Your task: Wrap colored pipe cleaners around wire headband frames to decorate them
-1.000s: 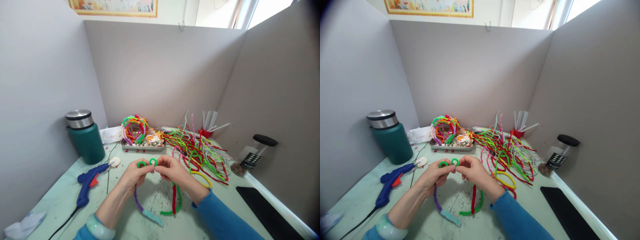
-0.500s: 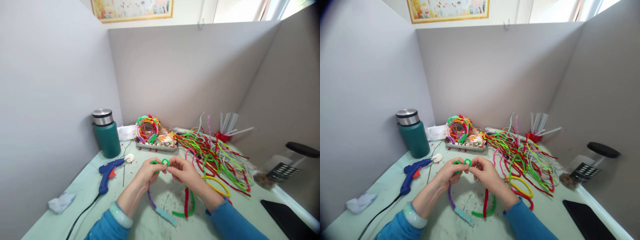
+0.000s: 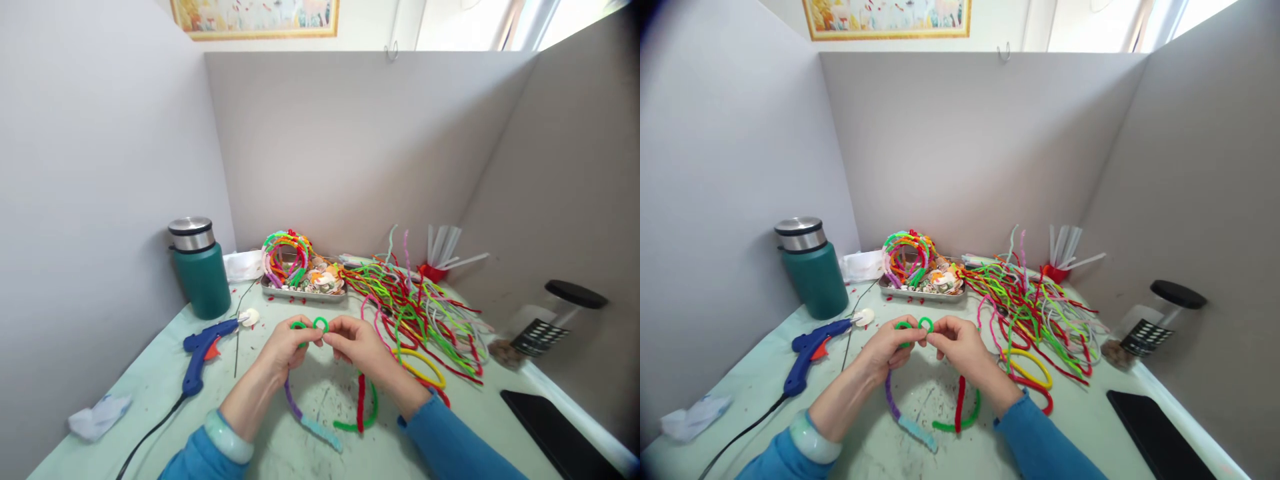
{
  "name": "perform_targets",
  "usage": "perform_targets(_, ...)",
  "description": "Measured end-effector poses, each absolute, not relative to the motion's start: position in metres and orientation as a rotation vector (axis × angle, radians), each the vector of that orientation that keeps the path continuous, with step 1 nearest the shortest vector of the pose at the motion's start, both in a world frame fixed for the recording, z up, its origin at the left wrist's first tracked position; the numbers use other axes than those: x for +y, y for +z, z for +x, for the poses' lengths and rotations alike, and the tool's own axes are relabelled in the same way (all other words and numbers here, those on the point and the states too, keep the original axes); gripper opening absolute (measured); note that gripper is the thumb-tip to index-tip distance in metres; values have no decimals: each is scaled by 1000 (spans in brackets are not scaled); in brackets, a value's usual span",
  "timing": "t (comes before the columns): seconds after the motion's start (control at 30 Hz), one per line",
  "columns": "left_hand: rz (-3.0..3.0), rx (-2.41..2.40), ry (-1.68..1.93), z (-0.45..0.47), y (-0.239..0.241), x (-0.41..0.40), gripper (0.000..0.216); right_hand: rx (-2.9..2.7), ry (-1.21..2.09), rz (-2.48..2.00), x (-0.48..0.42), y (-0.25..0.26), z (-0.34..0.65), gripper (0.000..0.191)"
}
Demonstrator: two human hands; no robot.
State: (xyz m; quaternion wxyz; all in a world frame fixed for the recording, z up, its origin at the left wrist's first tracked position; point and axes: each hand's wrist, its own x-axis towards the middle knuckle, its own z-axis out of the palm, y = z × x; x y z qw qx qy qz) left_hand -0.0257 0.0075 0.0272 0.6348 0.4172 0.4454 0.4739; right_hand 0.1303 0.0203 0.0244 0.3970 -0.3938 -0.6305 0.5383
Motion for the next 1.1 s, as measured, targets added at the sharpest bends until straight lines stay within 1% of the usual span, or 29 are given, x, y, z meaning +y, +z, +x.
perform_targets(0.3, 975, 1018, 1062, -24, 26, 8, 29, -1618, 1509, -956, 25, 21, 137, 20)
perform_targets(0.47, 1003, 995, 1021, -26, 27, 8, 25, -1636, 1556, -982, 25, 30, 143, 30)
perform_targets(0.53, 1023, 992, 999, -27, 26, 9, 23, -1610, 1534, -1037, 27, 32, 147, 30)
perform_targets(0.67, 1033, 1044, 967, -28, 24, 10, 28, -1653, 1295, -1183, 39, 35, 161, 24)
perform_targets(0.73, 1031, 1057, 959, -29, 22, 11, 29, -1793, 1060, -1279, 47, 36, 173, 21)
perform_targets(0.83, 1024, 1063, 954, -29, 22, 12, 29, -2050, 607, -1475, 57, 33, 190, 14)
perform_targets(0.87, 1022, 1064, 954, -29, 22, 12, 29, -2105, 534, -1545, 59, 30, 194, 14)
perform_targets(1.0, 1029, 1043, 952, -28, 24, 11, 30, -2209, 524, -1692, 63, 13, 196, 30)
perform_targets(1.03, 1031, 1039, 949, -27, 25, 11, 30, -2227, 512, -1696, 63, 9, 194, 29)
perform_targets(1.1, 1032, 1039, 941, -27, 27, 10, 30, -2263, 467, -1682, 63, 7, 191, 17)
